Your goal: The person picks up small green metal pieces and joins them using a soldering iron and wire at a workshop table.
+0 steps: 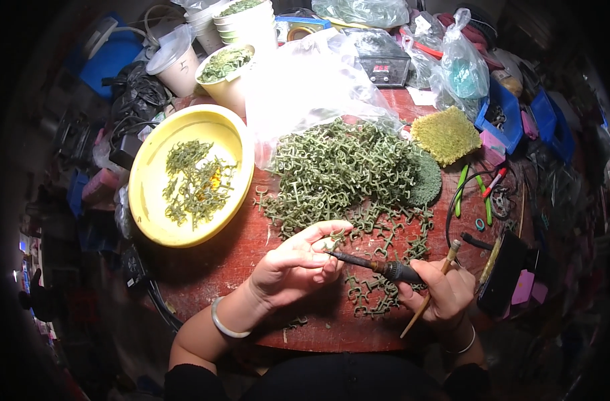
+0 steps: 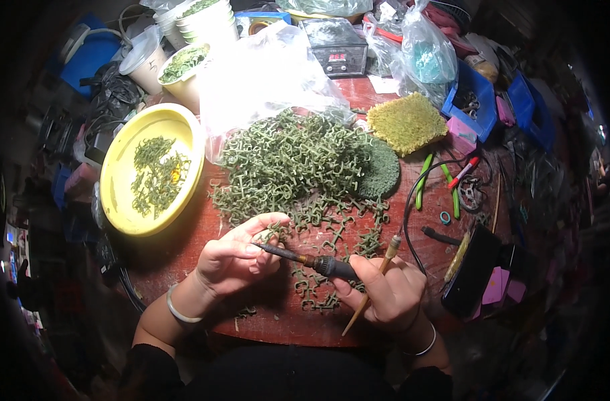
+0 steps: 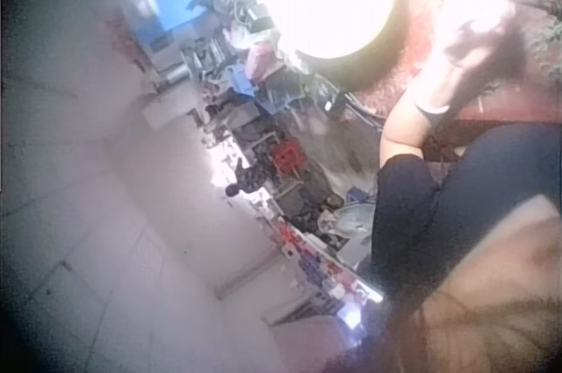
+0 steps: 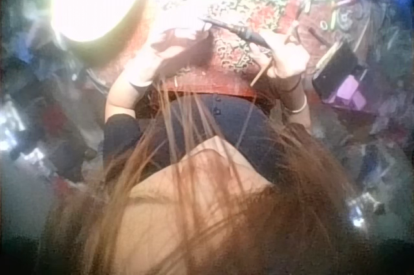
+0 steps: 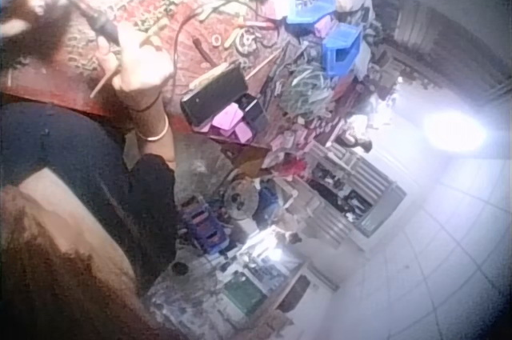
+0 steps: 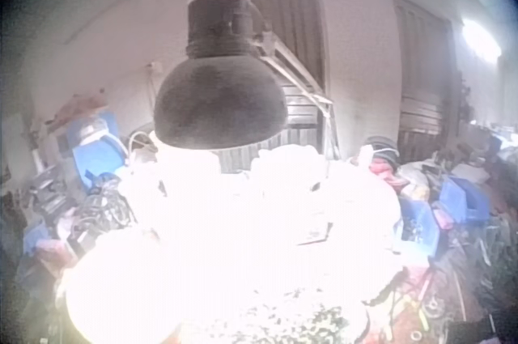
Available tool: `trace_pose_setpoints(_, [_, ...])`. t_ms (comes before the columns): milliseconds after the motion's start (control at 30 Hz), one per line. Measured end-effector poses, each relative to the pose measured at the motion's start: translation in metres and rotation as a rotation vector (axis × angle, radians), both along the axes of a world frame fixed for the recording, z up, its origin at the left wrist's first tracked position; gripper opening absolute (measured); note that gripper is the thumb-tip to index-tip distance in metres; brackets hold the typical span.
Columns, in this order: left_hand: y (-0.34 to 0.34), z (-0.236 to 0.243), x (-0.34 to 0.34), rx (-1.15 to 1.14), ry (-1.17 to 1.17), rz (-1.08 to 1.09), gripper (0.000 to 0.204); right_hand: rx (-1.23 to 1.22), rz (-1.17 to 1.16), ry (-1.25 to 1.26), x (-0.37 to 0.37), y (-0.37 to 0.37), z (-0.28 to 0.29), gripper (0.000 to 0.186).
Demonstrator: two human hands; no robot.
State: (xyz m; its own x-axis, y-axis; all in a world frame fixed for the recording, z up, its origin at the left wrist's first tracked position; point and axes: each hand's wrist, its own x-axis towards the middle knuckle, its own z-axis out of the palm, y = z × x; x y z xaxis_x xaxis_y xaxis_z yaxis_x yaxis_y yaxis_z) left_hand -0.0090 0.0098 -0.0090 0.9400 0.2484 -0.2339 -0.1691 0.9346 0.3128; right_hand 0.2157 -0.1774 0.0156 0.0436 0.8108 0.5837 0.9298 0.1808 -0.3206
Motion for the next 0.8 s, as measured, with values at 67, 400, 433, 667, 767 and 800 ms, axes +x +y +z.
trace_pose_setpoints(67, [0.0000, 0.0007, -0.0001, 0.023, 0.030, -0.009, 0.073, 0.006, 0.003, 0.008, -0.0005, 0.0001, -0.0012, 0.037])
trace_pose_setpoints(400, [0.0002, -0.0011, -0.0008, -0.047, -0.033, -0.016, 0.072, -0.012, -0.005, -0.026, -0.0022, -0.0006, -0.0011, 0.039])
trace_pose_setpoints(433, [0.0004, -0.0008, -0.0008, -0.058, -0.039, -0.019, 0.072, -0.015, -0.002, -0.023, -0.0021, -0.0003, -0.0011, 0.039])
trace_pose_setpoints(667, [0.0008, -0.0006, 0.0003, -0.074, -0.035, -0.023, 0.072, -0.021, -0.005, -0.040, -0.0018, -0.0005, -0.0004, 0.040])
trace_pose_setpoints(767, [0.0005, -0.0013, -0.0004, -0.084, -0.046, -0.020, 0.073, -0.020, -0.003, -0.037, -0.0020, 0.0001, -0.0020, 0.040])
trace_pose_setpoints(800, [0.0005, -0.0010, -0.0005, -0.084, -0.046, -0.021, 0.073, -0.020, -0.003, -0.037, -0.0021, 0.0000, -0.0018, 0.040])
